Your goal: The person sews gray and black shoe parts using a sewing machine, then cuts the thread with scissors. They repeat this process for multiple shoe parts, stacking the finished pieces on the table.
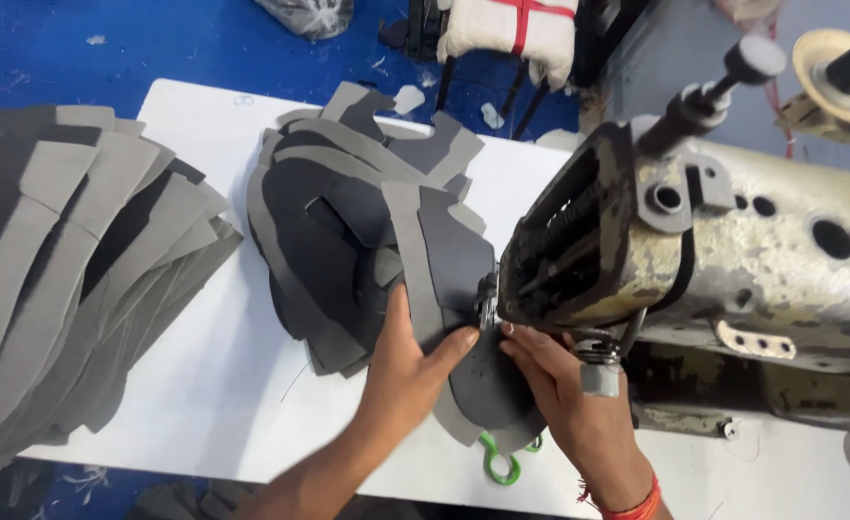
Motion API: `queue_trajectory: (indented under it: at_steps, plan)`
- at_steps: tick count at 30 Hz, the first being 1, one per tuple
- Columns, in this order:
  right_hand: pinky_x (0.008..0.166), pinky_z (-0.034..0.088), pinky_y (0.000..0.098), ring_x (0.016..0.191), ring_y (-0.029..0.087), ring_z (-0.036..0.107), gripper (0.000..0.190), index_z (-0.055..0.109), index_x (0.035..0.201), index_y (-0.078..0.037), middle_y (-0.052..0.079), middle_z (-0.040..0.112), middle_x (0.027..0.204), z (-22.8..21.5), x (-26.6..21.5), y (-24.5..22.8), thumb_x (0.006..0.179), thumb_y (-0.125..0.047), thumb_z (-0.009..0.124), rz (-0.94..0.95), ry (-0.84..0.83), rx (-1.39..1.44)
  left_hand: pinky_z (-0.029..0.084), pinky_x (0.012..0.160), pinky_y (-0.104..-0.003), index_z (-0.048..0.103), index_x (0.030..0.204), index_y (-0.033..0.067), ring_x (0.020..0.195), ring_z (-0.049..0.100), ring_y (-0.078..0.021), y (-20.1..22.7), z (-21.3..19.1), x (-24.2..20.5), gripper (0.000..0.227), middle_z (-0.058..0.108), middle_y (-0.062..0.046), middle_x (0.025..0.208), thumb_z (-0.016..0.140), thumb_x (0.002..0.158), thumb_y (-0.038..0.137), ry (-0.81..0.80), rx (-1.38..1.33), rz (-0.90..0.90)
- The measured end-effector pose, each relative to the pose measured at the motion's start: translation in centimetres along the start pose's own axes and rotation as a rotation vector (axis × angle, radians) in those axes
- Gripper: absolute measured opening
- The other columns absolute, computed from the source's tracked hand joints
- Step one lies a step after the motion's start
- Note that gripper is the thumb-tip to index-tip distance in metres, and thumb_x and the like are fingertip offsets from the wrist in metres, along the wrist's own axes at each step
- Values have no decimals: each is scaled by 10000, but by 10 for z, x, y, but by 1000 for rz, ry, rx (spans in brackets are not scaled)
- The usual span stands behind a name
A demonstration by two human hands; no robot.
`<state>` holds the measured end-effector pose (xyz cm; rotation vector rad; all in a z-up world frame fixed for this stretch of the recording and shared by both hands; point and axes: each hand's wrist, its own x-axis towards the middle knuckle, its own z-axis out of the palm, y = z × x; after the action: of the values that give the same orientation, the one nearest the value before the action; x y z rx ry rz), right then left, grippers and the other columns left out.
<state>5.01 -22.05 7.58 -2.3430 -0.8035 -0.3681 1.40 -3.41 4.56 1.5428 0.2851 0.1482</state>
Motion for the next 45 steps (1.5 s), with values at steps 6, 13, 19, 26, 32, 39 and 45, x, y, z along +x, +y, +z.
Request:
queue_trajectory:
  at_steps: [6, 13, 19, 26, 32, 39, 45]
  plan:
    - [706, 555, 334, 801, 231, 728, 232, 749, 1082, -79, 57, 780, 959, 2, 10, -1, 858, -130, 777, 49, -133, 46, 449, 1059, -378, 205, 1534, -2, 1282, 577, -255, -14, -7, -6, 842, 537, -189, 1432, 696, 910, 279, -8, 33, -84]
    - [713, 555, 307, 833, 220, 736, 248, 728, 1079, -55, 58, 775, 998, 8, 7, 0, 862, -169, 767, 22, -131, 21, 362, 1153, -387, 168, 1580, -20, 1406, 476, -285, -12, -21, 8, 883, 477, -239, 1520, 673, 905, 241, -156, -89, -20]
    - [715, 557, 300, 843, 223, 727, 217, 753, 1049, -71, 48, 777, 999, 13, 7, -5, 859, -177, 766, 132, -176, 30, 213, 1229, -391, 85, 1582, -81, 1565, 246, -313, -41, -28, 29, 982, 250, -285, 1660, 725, 912, 246, -181, 29, 52]
    - [672, 544, 339, 816, 246, 711, 196, 754, 981, -74, 75, 746, 927, 17, 8, -14, 843, -209, 790, 256, -148, 8, 310, 1165, -373, 143, 1593, -11, 1481, 341, -306, 13, -42, 66, 986, 327, -267, 1596, 756, 862, 239, -405, 288, -37]
    - [682, 537, 358, 834, 280, 682, 188, 730, 981, -49, 107, 704, 949, 22, 5, -20, 863, -184, 785, 209, -45, 76, 494, 1018, -339, 313, 1562, 107, 1243, 631, -221, 52, -39, 103, 857, 640, -153, 1388, 735, 816, 119, -696, 368, -58]
    - [702, 517, 387, 819, 296, 666, 155, 726, 952, -62, 109, 699, 927, 27, 2, -24, 871, -182, 780, 200, 21, 42, 505, 981, -334, 430, 1529, 199, 1185, 622, -208, 28, -12, 162, 825, 614, -102, 1398, 736, 786, 13, -1004, 538, 60]
    - [654, 511, 410, 771, 310, 682, 275, 691, 1019, -71, 129, 714, 899, 26, 6, -24, 849, -253, 809, 388, -52, 21, 594, 825, -361, 555, 1467, 222, 979, 728, -242, 54, -13, 155, 782, 764, -124, 1161, 727, 732, 20, -1006, 681, -72]
